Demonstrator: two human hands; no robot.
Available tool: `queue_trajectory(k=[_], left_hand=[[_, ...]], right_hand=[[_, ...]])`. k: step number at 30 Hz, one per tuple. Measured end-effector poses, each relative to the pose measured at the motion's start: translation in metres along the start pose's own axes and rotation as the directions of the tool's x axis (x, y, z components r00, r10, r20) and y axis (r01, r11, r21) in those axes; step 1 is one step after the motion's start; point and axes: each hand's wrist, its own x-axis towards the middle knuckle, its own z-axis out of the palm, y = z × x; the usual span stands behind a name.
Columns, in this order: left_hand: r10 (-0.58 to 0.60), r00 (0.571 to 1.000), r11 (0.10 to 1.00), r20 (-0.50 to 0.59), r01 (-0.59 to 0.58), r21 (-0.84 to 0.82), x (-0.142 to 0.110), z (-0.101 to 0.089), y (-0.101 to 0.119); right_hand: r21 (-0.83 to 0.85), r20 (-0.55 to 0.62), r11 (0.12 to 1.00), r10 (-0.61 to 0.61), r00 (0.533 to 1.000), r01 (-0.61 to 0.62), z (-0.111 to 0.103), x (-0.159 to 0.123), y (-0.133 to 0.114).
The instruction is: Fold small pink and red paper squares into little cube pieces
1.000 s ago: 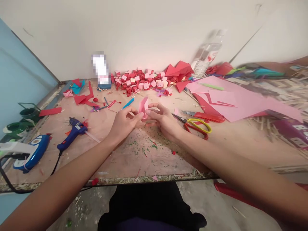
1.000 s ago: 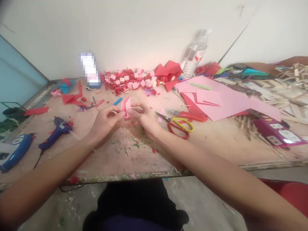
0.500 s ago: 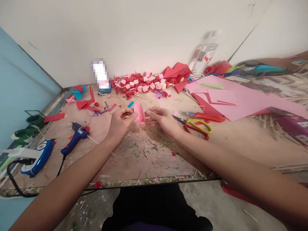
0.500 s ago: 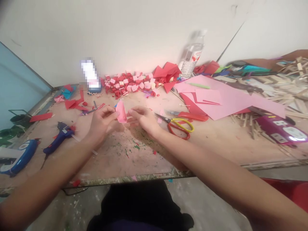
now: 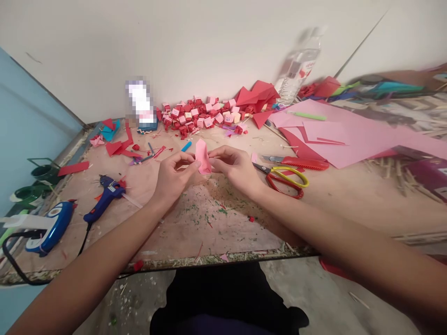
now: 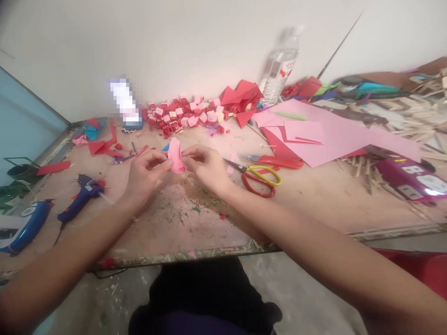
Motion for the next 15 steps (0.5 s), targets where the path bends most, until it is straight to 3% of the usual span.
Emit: queue_trajectory(k=[5, 15], left_hand=[[-0.001, 1.0, 1.0, 0.001, 0.001, -0.006, -0.0017, 0.0019, -0.0002], [0.027, 0.999, 0.999, 0.036, -0.026, -0.019, 0.0009, -0.0004, -0.0013]], right_hand=[[-0.066, -0.015, 0.998, -0.019, 1.0, 0.018, 0.0004, 0.0002, 0.0], [-0.007, -0.019, 1.0, 0.005, 1.0, -0.005, 0.0016, 0.0006, -0.0023]])
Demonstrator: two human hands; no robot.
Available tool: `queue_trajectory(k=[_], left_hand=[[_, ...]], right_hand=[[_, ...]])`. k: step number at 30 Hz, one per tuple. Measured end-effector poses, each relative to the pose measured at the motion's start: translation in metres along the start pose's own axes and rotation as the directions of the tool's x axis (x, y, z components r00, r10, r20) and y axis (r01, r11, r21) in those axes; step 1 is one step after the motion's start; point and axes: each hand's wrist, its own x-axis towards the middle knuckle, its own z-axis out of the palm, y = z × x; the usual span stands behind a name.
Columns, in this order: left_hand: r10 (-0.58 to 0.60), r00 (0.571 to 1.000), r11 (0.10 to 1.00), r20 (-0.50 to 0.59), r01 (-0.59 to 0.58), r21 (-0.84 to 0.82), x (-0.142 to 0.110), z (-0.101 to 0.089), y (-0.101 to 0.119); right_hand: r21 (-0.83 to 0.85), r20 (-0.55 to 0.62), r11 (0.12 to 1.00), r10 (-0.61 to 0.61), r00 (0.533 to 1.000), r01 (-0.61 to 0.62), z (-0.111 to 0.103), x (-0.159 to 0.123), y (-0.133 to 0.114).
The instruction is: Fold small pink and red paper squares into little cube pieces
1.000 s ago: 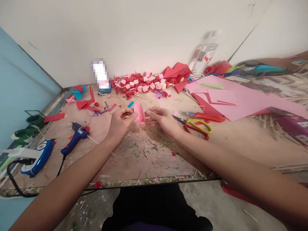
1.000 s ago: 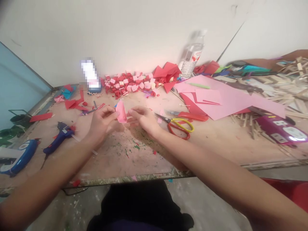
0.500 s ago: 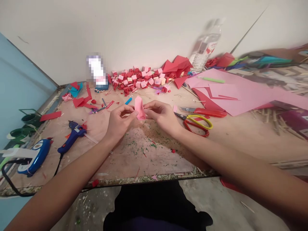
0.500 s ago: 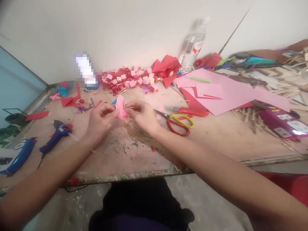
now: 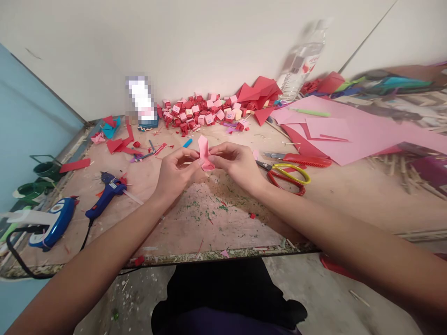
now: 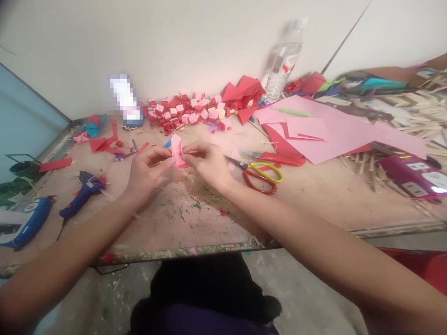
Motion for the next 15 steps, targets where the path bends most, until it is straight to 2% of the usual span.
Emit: queue_trajectory(k=[9, 15], left_hand=[[-0.038, 0.999, 0.999, 0.012, 0.038, 0.022, 0.0011, -0.0029, -0.0002], [-0.052, 0.999, 0.997, -0.009, 0.052, 0.06, -0.0008, -0.0041, 0.0002]], right_hand=[[0.099, 0.006, 0.994, 0.037, 0.999, -0.037, 0.0001, -0.0033, -0.0036], [-0.008, 0.063, 1.0, -0.012, 0.998, 0.012, 0.0, -0.0043, -0.0052]])
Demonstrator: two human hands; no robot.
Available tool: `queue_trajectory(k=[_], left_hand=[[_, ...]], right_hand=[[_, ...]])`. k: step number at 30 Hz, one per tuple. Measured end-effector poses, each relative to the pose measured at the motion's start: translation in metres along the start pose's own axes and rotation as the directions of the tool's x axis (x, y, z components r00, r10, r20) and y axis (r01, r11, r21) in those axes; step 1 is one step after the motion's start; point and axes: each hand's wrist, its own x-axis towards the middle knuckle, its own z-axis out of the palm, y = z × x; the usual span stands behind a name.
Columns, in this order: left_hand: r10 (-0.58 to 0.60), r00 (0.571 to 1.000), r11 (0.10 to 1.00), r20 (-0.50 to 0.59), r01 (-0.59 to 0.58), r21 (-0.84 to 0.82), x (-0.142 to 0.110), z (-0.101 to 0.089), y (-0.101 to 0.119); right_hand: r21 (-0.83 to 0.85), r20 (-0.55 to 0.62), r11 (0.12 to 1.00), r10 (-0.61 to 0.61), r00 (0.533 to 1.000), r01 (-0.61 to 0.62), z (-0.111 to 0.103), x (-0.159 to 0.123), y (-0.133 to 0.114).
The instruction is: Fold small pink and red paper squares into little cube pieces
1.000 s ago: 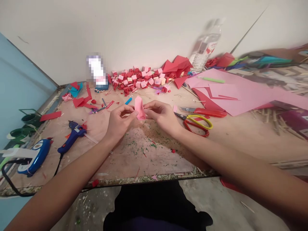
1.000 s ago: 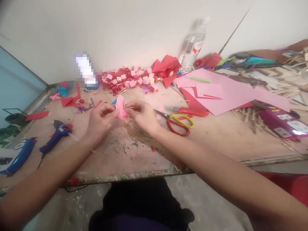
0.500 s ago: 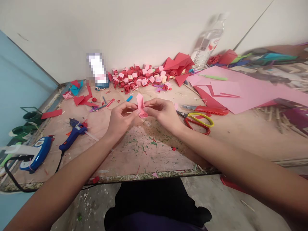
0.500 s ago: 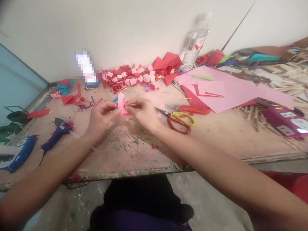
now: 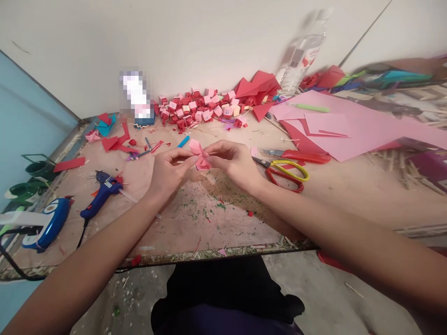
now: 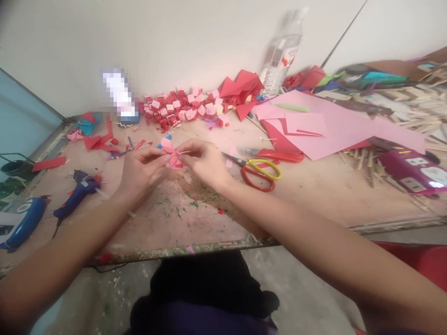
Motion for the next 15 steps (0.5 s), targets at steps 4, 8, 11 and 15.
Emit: queue_trajectory(k=[4, 8, 11, 15], left_hand=[[-0.013, 0.999, 0.998, -0.051, 0.01, -0.067, 0.0015, 0.0004, 0.0002], [-0.024, 0.999, 0.998, -0.025, 0.022, -0.064, 0.0016, 0.0012, 0.0017], [-0.02, 1.0, 0.999, 0.024, 0.021, -0.049, -0.0007, 0.0019, 0.002], [-0.042, 0.998, 0.998, 0.053, 0.044, -0.043, -0.0033, 0.0035, 0.0015]], right_hand=[[-0.068, 0.03, 0.995, -0.07, 0.997, 0.072, 0.0015, -0.001, -0.0034], [-0.042, -0.001, 0.998, -0.041, 0.999, 0.041, 0.0028, -0.0009, -0.0032], [-0.011, 0.016, 1.0, -0.021, 1.0, 0.021, 0.0035, -0.0003, -0.0011], [0.021, 0.0, 1.0, -0.022, 1.0, 0.022, 0.0035, 0.0005, 0.002]])
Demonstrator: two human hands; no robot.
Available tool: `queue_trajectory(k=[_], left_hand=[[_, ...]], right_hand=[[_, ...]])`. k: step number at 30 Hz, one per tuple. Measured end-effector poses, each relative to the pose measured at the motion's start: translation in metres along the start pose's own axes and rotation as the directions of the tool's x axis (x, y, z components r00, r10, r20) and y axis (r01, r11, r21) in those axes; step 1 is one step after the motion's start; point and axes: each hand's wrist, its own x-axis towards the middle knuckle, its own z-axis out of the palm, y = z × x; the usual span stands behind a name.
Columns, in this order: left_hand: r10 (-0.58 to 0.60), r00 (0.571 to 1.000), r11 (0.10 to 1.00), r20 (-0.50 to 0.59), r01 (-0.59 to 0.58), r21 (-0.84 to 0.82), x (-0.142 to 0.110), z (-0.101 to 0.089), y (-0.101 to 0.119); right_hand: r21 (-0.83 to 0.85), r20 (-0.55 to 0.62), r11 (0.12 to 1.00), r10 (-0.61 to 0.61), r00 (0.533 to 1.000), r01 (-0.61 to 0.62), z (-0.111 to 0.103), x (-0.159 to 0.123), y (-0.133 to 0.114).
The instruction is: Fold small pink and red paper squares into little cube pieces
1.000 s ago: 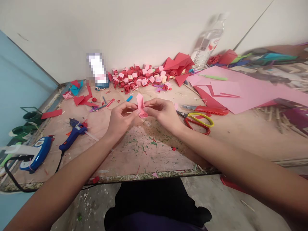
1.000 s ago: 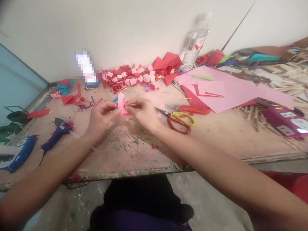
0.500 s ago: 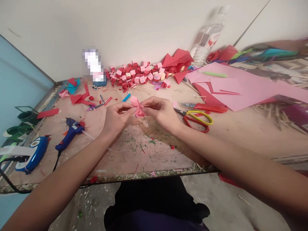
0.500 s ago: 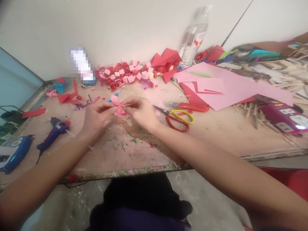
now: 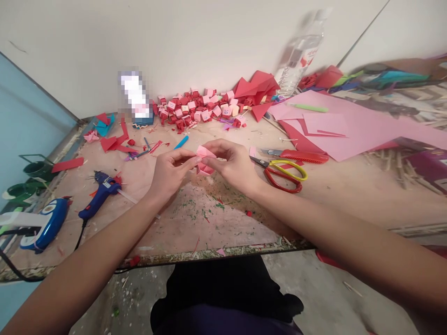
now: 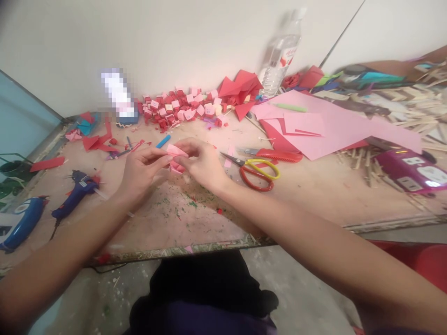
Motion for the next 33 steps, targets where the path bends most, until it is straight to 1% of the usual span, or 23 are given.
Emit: queue_trajectory(k=[6, 10, 13, 17, 21, 22, 24, 26, 28, 30, 33], left_hand=[[0.004, 0.999, 0.998, 0.039, -0.002, -0.056, 0.002, 0.0, -0.001], [-0.009, 0.997, 0.998, 0.073, 0.013, -0.065, 0.002, -0.001, -0.002], [-0.007, 0.996, 0.998, 0.083, 0.013, -0.065, 0.002, -0.001, -0.001], [-0.035, 0.995, 0.999, 0.09, 0.037, -0.014, 0.002, -0.003, 0.001], [-0.079, 0.991, 0.994, 0.109, 0.087, -0.069, 0.003, -0.003, 0.001], [-0.09, 0.99, 0.991, 0.105, 0.099, -0.085, 0.003, -0.002, 0.001], [-0.098, 0.994, 0.99, 0.057, 0.103, -0.096, 0.004, -0.002, 0.0], [-0.096, 0.995, 0.991, -0.012, 0.094, -0.095, 0.005, -0.003, 0.0], [-0.093, 0.994, 0.991, -0.056, 0.087, -0.098, 0.006, -0.003, -0.001], [-0.093, 0.993, 0.991, -0.069, 0.086, -0.106, 0.007, -0.003, -0.001], [-0.096, 0.993, 0.987, -0.066, 0.087, -0.136, 0.007, -0.003, 0.0]], right_hand=[[0.043, -0.069, 0.999, 0.004, 0.998, -0.001, -0.001, 0.001, 0.0], [0.046, -0.088, 0.999, 0.022, 0.996, -0.018, -0.002, 0.0, -0.003], [-0.02, -0.083, 1.0, 0.016, 0.996, -0.017, -0.002, 0.0, -0.003], [-0.131, -0.055, 0.991, -0.042, 0.998, 0.035, -0.001, -0.003, -0.001], [-0.191, 0.002, 0.979, -0.075, 0.997, 0.074, 0.001, -0.006, -0.005], [-0.188, 0.012, 0.98, -0.071, 0.997, 0.072, 0.001, -0.006, -0.007], [-0.156, 0.008, 0.986, -0.059, 0.998, 0.059, -0.001, -0.005, -0.01], [-0.091, -0.014, 0.995, -0.035, 0.999, 0.033, -0.003, -0.003, -0.011], [-0.016, -0.033, 1.0, 0.006, 0.999, -0.007, -0.004, -0.001, -0.009], [0.032, -0.033, 0.998, 0.052, 0.998, -0.051, -0.005, 0.0, -0.007], [0.037, -0.027, 0.996, 0.079, 0.997, -0.078, -0.003, -0.002, -0.005]])
